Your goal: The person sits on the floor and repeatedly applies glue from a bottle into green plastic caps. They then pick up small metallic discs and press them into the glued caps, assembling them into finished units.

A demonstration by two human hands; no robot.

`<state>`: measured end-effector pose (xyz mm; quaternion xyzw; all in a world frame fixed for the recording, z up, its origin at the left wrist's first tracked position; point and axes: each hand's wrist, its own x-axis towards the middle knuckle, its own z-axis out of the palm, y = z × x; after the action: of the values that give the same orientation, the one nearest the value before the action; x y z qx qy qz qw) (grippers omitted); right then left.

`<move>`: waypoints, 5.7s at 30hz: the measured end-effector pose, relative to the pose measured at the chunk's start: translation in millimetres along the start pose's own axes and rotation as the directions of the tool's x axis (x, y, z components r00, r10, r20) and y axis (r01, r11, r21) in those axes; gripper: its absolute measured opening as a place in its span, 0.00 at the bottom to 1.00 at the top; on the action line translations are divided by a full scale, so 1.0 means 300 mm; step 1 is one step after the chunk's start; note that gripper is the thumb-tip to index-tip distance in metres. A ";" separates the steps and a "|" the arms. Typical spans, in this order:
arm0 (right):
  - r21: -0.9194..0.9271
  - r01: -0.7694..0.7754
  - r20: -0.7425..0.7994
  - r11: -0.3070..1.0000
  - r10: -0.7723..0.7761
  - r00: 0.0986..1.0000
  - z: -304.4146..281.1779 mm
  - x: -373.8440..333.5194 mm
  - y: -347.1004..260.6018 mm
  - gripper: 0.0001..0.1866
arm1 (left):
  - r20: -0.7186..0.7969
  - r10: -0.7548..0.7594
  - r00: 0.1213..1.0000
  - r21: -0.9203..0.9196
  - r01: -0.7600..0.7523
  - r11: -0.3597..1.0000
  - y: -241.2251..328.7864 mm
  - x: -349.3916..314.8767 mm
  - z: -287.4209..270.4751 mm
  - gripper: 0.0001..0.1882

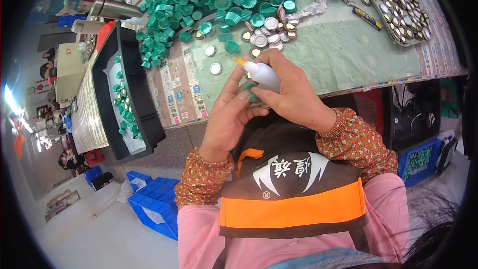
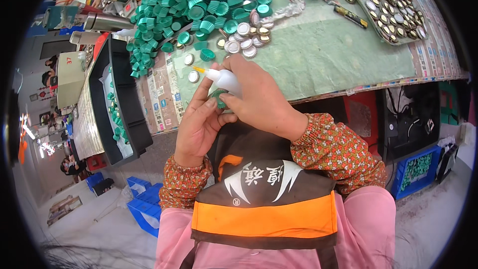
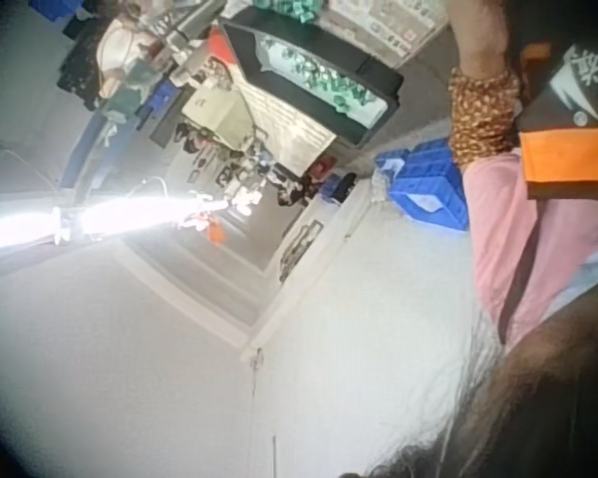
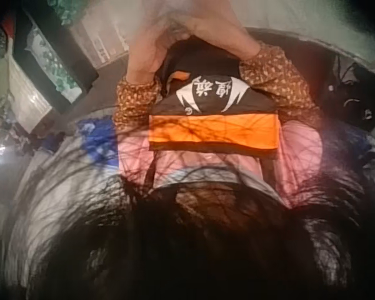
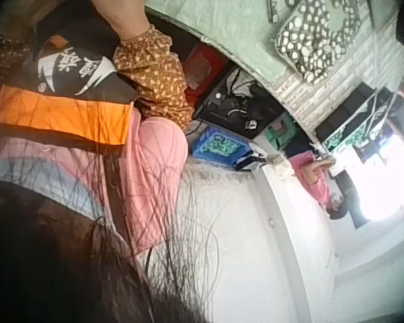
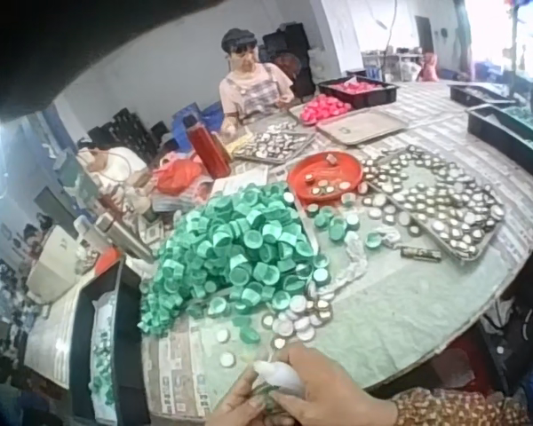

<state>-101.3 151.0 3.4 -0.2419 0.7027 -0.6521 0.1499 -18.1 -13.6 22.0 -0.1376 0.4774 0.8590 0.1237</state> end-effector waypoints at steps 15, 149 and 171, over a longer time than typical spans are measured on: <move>-0.277 0.097 0.046 0.956 -0.087 0.995 -0.042 -0.070 -0.020 0.19 | 0.036 -0.167 0.985 -0.107 0.170 0.980 -0.102 -0.045 -0.039 0.24; -0.663 0.096 0.066 0.742 -0.070 0.995 -0.301 -0.014 0.043 0.03 | -0.084 0.015 0.996 -0.181 -0.030 0.983 0.020 -0.077 -0.102 0.31; -0.680 0.275 0.187 0.680 -0.202 0.961 -0.318 -0.031 0.027 0.16 | -0.027 -0.099 0.995 -0.110 0.095 0.989 -0.014 -0.070 -0.063 0.30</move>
<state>-144.7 236.7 4.3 -0.4013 0.8509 -0.3389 -0.0054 5.2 -29.3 16.6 -0.1811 0.4245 0.8744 0.1498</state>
